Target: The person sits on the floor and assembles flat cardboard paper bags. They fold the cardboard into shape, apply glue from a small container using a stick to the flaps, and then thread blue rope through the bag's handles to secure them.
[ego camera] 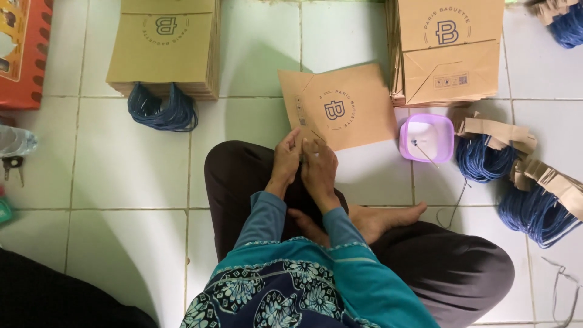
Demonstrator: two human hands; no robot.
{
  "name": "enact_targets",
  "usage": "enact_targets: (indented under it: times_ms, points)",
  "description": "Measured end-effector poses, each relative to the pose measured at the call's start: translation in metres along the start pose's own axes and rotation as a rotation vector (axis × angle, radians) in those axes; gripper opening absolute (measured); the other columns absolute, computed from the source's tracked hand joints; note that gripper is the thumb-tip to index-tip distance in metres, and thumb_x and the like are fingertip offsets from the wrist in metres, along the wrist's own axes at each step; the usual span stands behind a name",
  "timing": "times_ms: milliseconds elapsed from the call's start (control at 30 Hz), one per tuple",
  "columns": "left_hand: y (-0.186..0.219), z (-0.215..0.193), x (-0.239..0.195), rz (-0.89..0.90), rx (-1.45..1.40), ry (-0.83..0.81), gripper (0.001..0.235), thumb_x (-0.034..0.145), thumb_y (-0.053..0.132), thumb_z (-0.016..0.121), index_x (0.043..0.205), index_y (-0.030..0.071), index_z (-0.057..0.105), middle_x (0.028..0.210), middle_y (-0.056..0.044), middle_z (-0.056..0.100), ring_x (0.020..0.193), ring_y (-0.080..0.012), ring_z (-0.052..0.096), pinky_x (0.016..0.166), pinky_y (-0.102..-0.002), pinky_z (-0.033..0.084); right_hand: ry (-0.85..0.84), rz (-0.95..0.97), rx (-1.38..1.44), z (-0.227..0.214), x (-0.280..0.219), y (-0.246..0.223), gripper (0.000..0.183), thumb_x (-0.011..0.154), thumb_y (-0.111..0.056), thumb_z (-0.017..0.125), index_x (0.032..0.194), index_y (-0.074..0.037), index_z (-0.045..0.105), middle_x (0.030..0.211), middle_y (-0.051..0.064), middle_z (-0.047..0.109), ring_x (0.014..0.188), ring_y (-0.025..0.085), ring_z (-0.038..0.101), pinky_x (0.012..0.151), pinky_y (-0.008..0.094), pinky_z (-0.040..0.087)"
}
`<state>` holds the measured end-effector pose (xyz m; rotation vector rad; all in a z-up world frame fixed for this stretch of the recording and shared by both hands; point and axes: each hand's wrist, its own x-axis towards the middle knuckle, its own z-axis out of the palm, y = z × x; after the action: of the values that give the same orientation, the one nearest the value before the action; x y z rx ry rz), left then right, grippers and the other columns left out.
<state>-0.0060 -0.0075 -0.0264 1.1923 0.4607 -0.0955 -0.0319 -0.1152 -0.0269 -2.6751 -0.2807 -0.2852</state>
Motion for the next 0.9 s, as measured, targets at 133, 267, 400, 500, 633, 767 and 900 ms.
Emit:
enact_targets:
  times_ms: [133, 267, 400, 500, 633, 767, 900]
  points:
    - [0.009, 0.001, -0.014, 0.045, -0.03, 0.016, 0.059, 0.097, -0.007, 0.052, 0.154, 0.002, 0.041, 0.154, -0.025, 0.043, 0.134, -0.0293, 0.051, 0.104, -0.038, 0.052, 0.051, -0.117, 0.003, -0.009, -0.017, -0.002, 0.051, 0.082, -0.012, 0.062, 0.131, -0.025, 0.069, 0.131, 0.013, 0.057, 0.12, 0.036, 0.059, 0.101, 0.05, 0.045]
    - [0.011, 0.003, -0.018, 0.077, -0.002, -0.016, 0.059, 0.095, -0.011, 0.045, 0.152, 0.003, 0.044, 0.152, -0.026, 0.046, 0.134, -0.0284, 0.052, 0.105, -0.038, 0.052, -0.107, 0.086, -0.1, -0.024, 0.004, 0.003, 0.045, 0.094, -0.024, 0.059, 0.136, -0.04, 0.065, 0.147, 0.004, 0.047, 0.139, 0.03, 0.042, 0.113, 0.058, 0.03]
    - [0.001, -0.002, -0.009, 0.087, -0.028, -0.046, 0.065, 0.09, -0.016, 0.038, 0.152, 0.001, 0.043, 0.149, -0.028, 0.048, 0.134, -0.0291, 0.052, 0.106, -0.041, 0.05, -0.031, 0.051, -0.021, -0.01, 0.014, 0.004, 0.041, 0.098, -0.02, 0.054, 0.136, -0.032, 0.064, 0.138, 0.007, 0.053, 0.132, 0.028, 0.05, 0.111, 0.049, 0.035]
    - [0.008, 0.003, -0.013, 0.015, -0.103, 0.015, 0.062, 0.092, -0.009, 0.043, 0.153, 0.003, 0.043, 0.155, -0.025, 0.043, 0.135, -0.0307, 0.051, 0.104, -0.04, 0.052, 0.096, -0.144, -0.066, -0.006, -0.014, -0.004, 0.042, 0.088, -0.015, 0.064, 0.128, -0.026, 0.07, 0.125, 0.011, 0.058, 0.123, 0.033, 0.057, 0.107, 0.049, 0.04]
    - [0.036, 0.009, -0.032, 0.004, -0.112, 0.063, 0.058, 0.095, -0.006, 0.038, 0.152, 0.001, 0.043, 0.158, -0.028, 0.037, 0.143, -0.0349, 0.04, 0.113, -0.042, 0.042, 0.115, -0.197, -0.034, -0.025, -0.033, -0.02, 0.048, 0.089, -0.015, 0.062, 0.135, -0.026, 0.065, 0.127, 0.013, 0.057, 0.122, 0.032, 0.056, 0.108, 0.049, 0.039]
    - [0.044, 0.01, -0.036, 0.037, 0.026, 0.079, 0.065, 0.088, -0.008, 0.041, 0.151, 0.005, 0.047, 0.156, -0.029, 0.039, 0.144, -0.0357, 0.04, 0.114, -0.042, 0.041, 0.101, -0.194, 0.068, -0.028, -0.034, -0.016, 0.032, 0.093, -0.019, 0.062, 0.122, -0.027, 0.073, 0.131, 0.008, 0.057, 0.127, 0.028, 0.055, 0.111, 0.046, 0.039]
    - [0.017, 0.002, -0.022, 0.083, -0.052, 0.07, 0.068, 0.088, -0.012, 0.039, 0.154, 0.004, 0.042, 0.156, -0.031, 0.037, 0.141, -0.0361, 0.043, 0.108, -0.042, 0.047, 0.004, -0.014, 0.396, -0.063, -0.035, -0.022, 0.03, 0.092, -0.009, 0.067, 0.114, -0.027, 0.079, 0.121, 0.003, 0.06, 0.125, 0.024, 0.057, 0.109, 0.039, 0.046]
